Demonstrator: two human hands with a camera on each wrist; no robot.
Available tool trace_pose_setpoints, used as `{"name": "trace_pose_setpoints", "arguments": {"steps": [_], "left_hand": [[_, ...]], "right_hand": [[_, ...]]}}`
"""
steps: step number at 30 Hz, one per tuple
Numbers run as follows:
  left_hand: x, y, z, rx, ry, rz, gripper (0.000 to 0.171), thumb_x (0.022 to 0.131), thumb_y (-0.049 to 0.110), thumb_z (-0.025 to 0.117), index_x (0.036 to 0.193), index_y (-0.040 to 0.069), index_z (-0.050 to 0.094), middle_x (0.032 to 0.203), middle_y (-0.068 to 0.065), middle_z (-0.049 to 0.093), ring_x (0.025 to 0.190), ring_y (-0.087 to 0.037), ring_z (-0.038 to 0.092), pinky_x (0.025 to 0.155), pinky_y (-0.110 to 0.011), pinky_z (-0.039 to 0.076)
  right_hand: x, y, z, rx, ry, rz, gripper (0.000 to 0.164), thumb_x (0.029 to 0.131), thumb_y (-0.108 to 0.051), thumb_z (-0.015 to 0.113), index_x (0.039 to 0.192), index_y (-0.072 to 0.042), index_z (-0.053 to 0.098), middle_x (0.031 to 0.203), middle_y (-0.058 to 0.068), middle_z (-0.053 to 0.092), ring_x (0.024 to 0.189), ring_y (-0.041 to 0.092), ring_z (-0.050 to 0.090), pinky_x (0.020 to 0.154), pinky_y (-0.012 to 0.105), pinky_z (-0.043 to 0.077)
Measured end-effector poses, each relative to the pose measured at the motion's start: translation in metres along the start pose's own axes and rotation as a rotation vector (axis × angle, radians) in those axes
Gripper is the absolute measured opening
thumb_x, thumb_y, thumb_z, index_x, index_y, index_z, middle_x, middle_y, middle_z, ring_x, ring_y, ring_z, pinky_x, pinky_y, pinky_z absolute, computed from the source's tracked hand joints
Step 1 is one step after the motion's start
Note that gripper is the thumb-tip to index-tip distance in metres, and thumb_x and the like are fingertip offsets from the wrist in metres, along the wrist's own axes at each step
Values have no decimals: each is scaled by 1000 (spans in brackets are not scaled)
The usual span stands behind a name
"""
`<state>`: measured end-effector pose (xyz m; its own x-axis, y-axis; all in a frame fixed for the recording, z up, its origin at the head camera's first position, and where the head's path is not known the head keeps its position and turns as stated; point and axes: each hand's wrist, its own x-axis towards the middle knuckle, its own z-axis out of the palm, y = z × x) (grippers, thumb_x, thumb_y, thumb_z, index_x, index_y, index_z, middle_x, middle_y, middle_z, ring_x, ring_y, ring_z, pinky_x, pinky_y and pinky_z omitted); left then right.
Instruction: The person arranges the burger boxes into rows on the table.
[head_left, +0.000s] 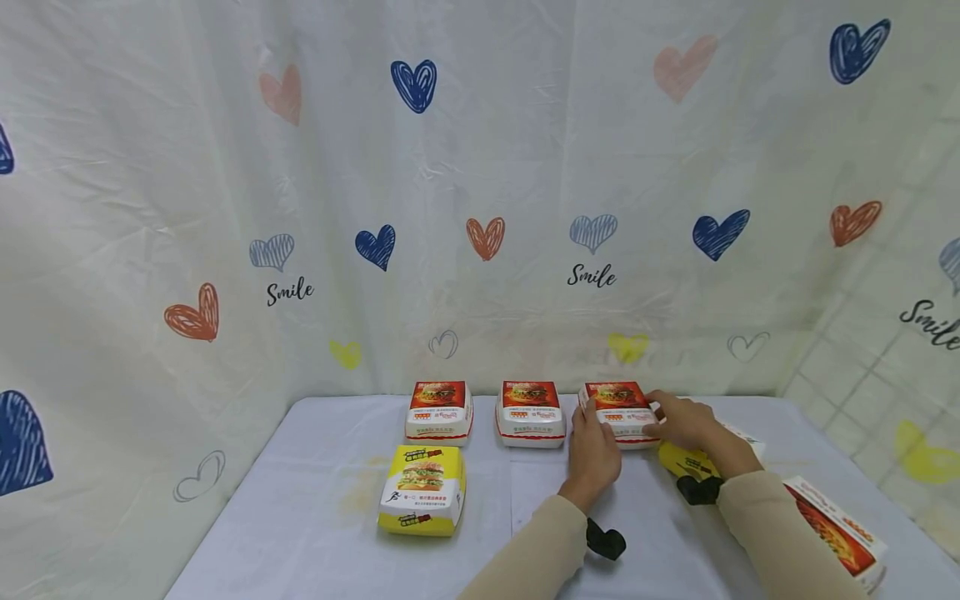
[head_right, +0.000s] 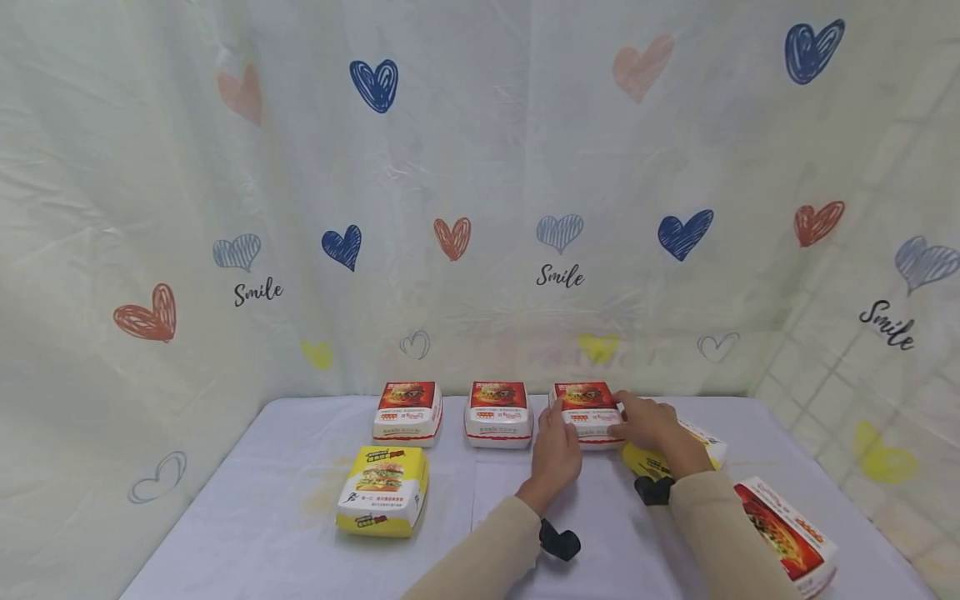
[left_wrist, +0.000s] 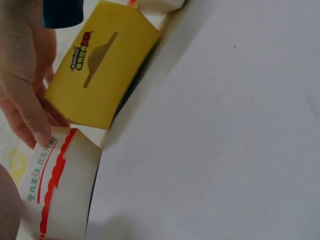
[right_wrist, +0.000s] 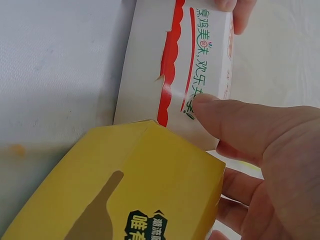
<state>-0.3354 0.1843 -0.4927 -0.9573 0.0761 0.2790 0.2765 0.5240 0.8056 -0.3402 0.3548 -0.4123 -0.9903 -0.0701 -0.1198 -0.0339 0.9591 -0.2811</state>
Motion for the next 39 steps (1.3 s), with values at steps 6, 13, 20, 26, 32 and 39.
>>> {"name": "trace_pose_setpoints", "arguments": {"steps": [6,13,20,26,32,39], "left_hand": [[0,0,1,-12,-30,-30,51,107,21,49,156,13,38,157,-15,43,135,-30,54,110,-46,47],[2,-2,2,-15,-38,-36,51,107,23,49,157,14,38,157,-14,42,137,-28,53,112,-44,46],[2,-2,2,-25,-37,-32,52,108,23,48,158,14,36,159,-16,41,140,-29,51,113,-44,45],[1,-3,2,-10,-19,-31,52,108,23,47,158,13,36,158,-15,41,138,-28,52,113,-43,45],[-5,-3,-2,-13,23,9,50,107,19,47,155,7,39,154,-17,44,136,-31,53,113,-45,45],[-15,7,-11,-44,-62,-21,57,107,23,50,159,10,32,163,-20,33,145,-33,44,117,-48,41]], "right_hand": [[-1,-1,0,-2,1,16,69,92,-30,74,144,5,44,122,28,67,110,45,62,95,72,37],[0,-1,2,3,4,17,68,92,-30,74,144,4,44,123,28,67,108,43,62,96,72,36],[0,0,2,-9,11,4,67,93,-29,73,144,5,44,122,27,68,110,44,63,96,73,36],[-3,-2,1,-11,16,0,67,93,-29,72,144,6,44,122,27,68,112,43,63,100,74,34],[-13,-3,-4,-19,53,-6,67,93,-32,72,143,6,46,125,28,66,111,45,59,100,74,33],[-37,3,-11,5,156,-43,65,95,-33,70,143,4,47,128,29,64,116,51,55,97,76,31]]}}
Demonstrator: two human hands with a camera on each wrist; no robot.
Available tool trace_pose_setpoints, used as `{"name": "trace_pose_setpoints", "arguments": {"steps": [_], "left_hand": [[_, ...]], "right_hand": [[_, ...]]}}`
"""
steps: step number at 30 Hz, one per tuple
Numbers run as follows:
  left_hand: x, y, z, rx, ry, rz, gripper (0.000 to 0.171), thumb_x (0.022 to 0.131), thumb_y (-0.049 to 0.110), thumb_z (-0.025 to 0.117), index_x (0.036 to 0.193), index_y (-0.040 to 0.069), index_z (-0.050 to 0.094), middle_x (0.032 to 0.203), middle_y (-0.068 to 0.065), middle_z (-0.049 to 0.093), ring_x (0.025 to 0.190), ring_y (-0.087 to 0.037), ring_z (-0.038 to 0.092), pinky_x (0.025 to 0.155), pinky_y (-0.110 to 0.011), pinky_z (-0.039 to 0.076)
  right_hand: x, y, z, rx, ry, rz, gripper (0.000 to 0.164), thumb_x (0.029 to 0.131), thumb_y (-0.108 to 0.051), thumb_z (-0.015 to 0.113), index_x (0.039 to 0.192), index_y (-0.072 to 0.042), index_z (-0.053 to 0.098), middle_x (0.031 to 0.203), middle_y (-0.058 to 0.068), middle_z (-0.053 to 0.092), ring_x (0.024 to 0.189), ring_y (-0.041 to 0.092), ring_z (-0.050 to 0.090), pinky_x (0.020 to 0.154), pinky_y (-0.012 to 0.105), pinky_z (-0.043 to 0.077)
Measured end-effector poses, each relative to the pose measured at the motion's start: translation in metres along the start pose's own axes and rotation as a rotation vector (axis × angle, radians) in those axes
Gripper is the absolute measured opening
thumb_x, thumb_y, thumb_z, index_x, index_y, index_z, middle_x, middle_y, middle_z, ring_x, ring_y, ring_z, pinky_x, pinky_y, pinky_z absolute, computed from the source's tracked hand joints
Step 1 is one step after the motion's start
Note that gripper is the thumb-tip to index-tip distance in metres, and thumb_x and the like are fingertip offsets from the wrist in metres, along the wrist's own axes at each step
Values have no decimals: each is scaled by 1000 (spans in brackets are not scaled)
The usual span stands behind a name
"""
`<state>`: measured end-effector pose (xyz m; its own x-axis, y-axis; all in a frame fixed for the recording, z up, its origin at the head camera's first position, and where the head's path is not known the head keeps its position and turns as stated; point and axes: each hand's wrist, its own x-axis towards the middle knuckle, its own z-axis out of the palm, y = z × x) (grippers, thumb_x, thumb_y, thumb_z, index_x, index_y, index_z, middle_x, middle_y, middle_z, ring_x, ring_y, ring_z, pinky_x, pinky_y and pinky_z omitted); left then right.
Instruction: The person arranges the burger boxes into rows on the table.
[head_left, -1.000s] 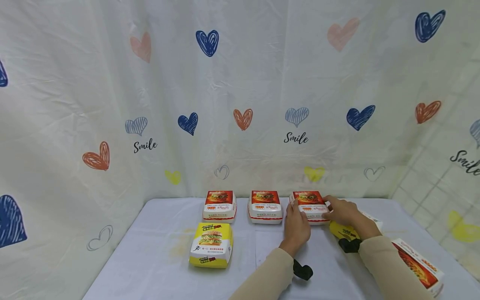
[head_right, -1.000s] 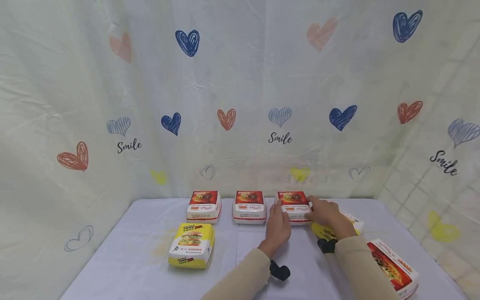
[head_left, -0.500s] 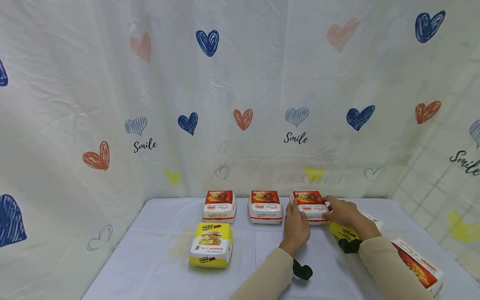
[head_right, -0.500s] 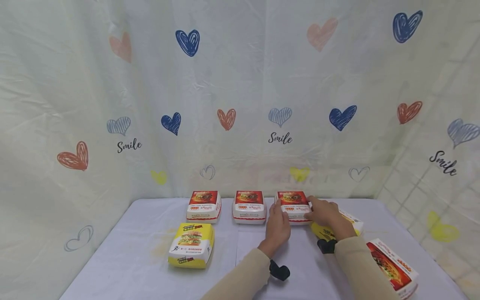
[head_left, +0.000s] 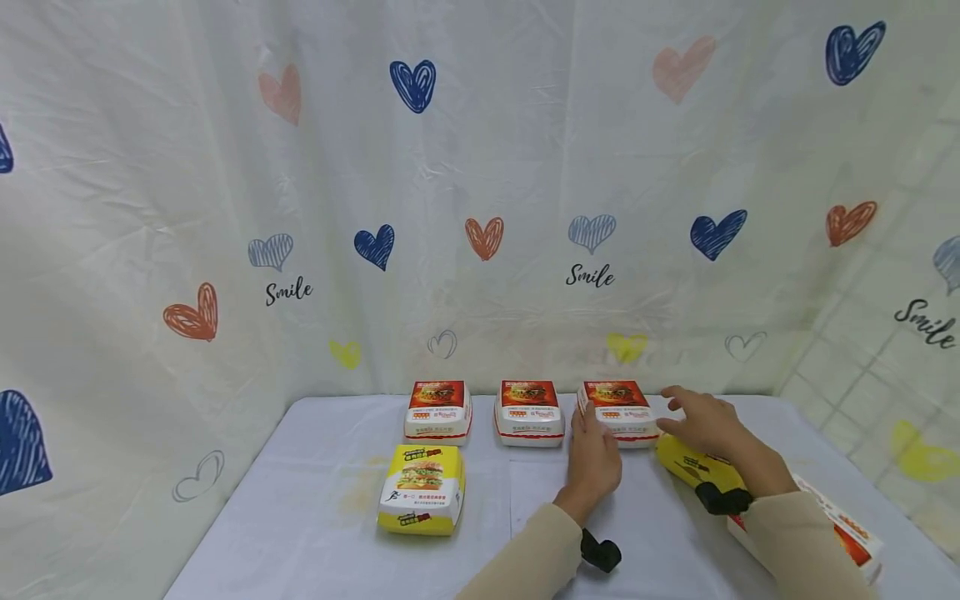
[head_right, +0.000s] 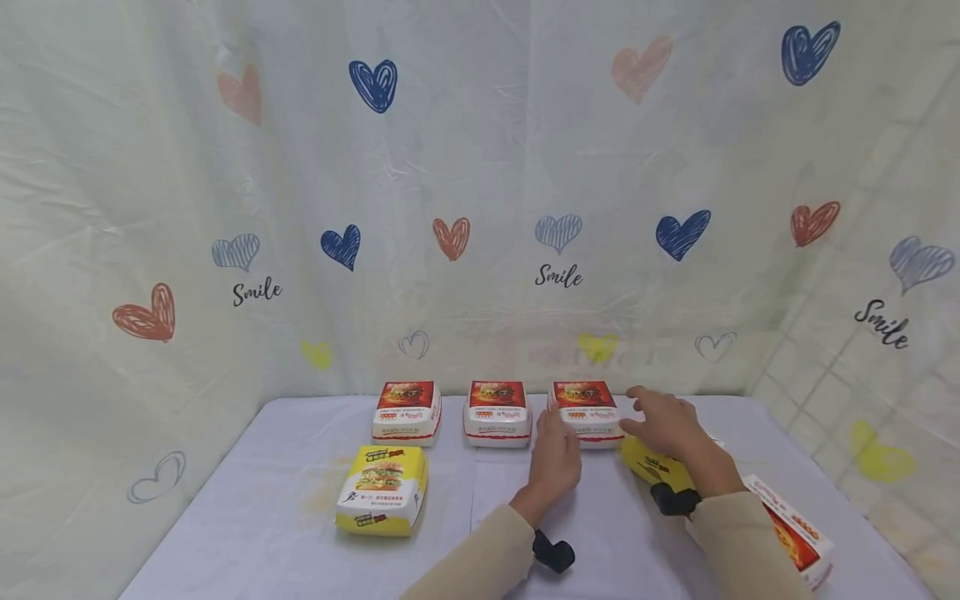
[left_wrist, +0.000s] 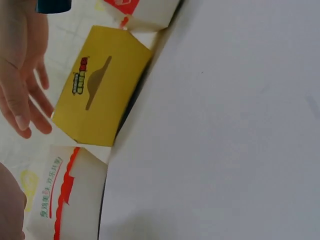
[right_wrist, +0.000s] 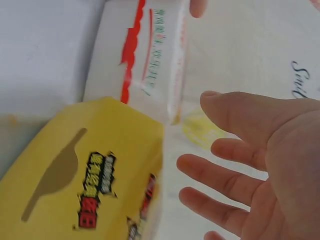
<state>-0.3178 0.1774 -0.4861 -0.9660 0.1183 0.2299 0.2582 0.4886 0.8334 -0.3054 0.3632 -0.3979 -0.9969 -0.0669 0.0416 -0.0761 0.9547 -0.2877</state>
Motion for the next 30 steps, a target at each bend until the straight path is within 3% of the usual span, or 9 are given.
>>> {"name": "trace_pose_setpoints", "arguments": {"steps": [8,14,18,21,25,30], "left_hand": [[-13,18,-12,107,-9,21,62,105,26,55,160,11,31,164,-17,27,138,-33,49,112,-44,45],[-24,31,-25,136,-91,1,63,104,36,56,159,18,32,166,-10,25,141,-26,46,111,-44,47],[-36,38,-31,142,-128,83,53,103,38,59,151,21,43,155,-4,38,134,-19,49,106,-39,50],[-46,41,-31,128,-161,189,41,102,35,61,140,23,52,140,3,50,124,-11,53,99,-31,51],[-58,46,-24,98,-257,294,28,101,32,61,128,25,61,120,11,60,106,2,55,85,-20,51],[-72,53,-8,54,-403,283,19,100,31,63,119,28,66,100,18,62,83,8,51,69,-16,45]], "right_hand": [[-42,10,-20,33,81,-42,61,98,-36,66,140,6,50,128,30,64,113,52,57,86,71,41],[-77,36,-26,56,132,-51,62,101,-38,63,142,6,48,130,32,63,117,58,54,82,71,46],[-96,56,-28,69,138,-21,63,102,-38,62,141,8,47,131,35,60,116,59,54,80,68,48],[-106,68,-30,72,117,39,67,102,-43,60,141,10,46,131,37,58,115,59,54,79,68,48],[-114,82,-31,62,69,131,77,101,-53,57,141,12,43,133,41,53,113,60,50,76,68,49],[-120,101,-31,64,11,191,82,101,-56,55,139,15,40,134,45,46,111,61,48,73,63,52]]}}
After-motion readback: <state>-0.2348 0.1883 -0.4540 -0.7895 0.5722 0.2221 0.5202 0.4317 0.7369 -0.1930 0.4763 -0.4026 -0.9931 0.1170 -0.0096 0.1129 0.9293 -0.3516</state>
